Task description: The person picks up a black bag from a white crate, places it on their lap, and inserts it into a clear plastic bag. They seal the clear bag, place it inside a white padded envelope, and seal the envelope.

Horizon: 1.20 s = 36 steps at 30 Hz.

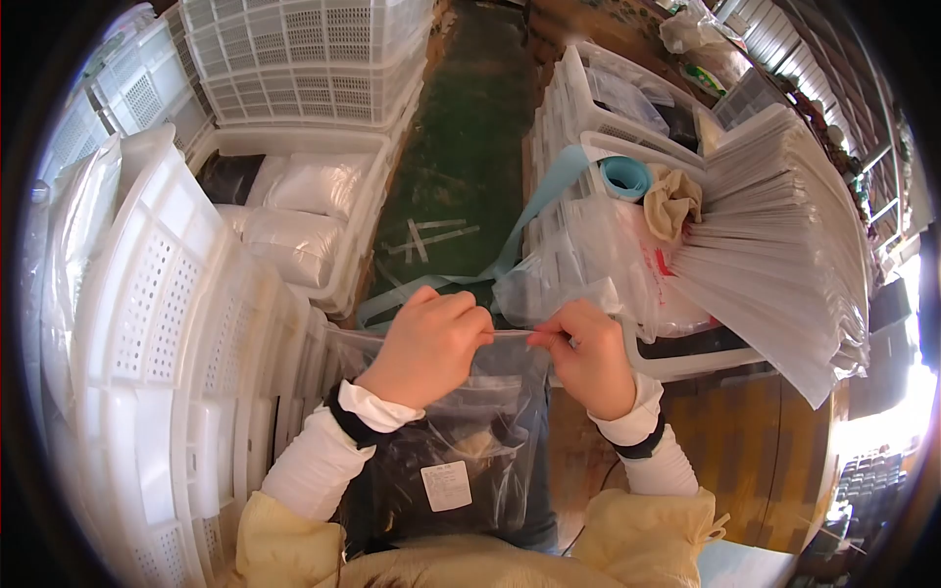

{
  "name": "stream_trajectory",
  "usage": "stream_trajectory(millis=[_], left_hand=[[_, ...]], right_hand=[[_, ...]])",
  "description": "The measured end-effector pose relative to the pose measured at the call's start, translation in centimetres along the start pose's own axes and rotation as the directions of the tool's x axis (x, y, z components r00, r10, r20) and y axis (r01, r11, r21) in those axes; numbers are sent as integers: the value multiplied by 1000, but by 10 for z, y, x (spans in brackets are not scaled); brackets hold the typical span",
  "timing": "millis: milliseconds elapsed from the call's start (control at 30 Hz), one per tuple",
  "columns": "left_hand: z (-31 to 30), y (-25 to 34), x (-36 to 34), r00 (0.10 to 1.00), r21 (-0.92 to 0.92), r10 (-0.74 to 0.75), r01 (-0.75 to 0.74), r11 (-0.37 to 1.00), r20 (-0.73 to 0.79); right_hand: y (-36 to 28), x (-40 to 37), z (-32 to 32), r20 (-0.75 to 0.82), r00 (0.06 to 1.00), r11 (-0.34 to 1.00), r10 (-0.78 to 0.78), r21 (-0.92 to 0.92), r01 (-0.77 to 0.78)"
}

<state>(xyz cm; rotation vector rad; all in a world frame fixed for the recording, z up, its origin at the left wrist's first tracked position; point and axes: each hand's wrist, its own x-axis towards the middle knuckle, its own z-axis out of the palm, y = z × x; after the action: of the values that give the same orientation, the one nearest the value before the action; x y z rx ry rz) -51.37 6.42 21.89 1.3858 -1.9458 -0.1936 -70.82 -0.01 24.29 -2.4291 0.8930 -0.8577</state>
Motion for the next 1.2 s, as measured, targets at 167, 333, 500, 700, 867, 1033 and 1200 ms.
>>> stream_trajectory(millis=[167,333,500,700,867,1033,1200], left_hand=[[-40,-14,-27,992,162,-120,124,979,-35],[-74,18,-81,971,155,-239,240,958,-26],[-64,50,-143,951,-60,-213,232,971,225],[-31,44,-180,937,-263,-334,349,899,104],[10,35,-199,539,-614,-842,672,413,24],[19,28,-201,562,-593,-827,668,449,8],[23,25,-202,629,-716,-650,673,183,426]], right_hand=[[3,-16,-17,1,1000,999,19,40,-19],[-11,-57,-28,268,963,863,6,485,-140],[-10,-113,-31,562,822,837,-97,492,-238],[-15,-157,5,424,906,922,0,350,-164],[-27,-170,46,155,905,871,396,248,-424],[-17,-163,61,-164,873,887,459,141,-440],[1,-175,69,199,882,897,428,25,-441]])
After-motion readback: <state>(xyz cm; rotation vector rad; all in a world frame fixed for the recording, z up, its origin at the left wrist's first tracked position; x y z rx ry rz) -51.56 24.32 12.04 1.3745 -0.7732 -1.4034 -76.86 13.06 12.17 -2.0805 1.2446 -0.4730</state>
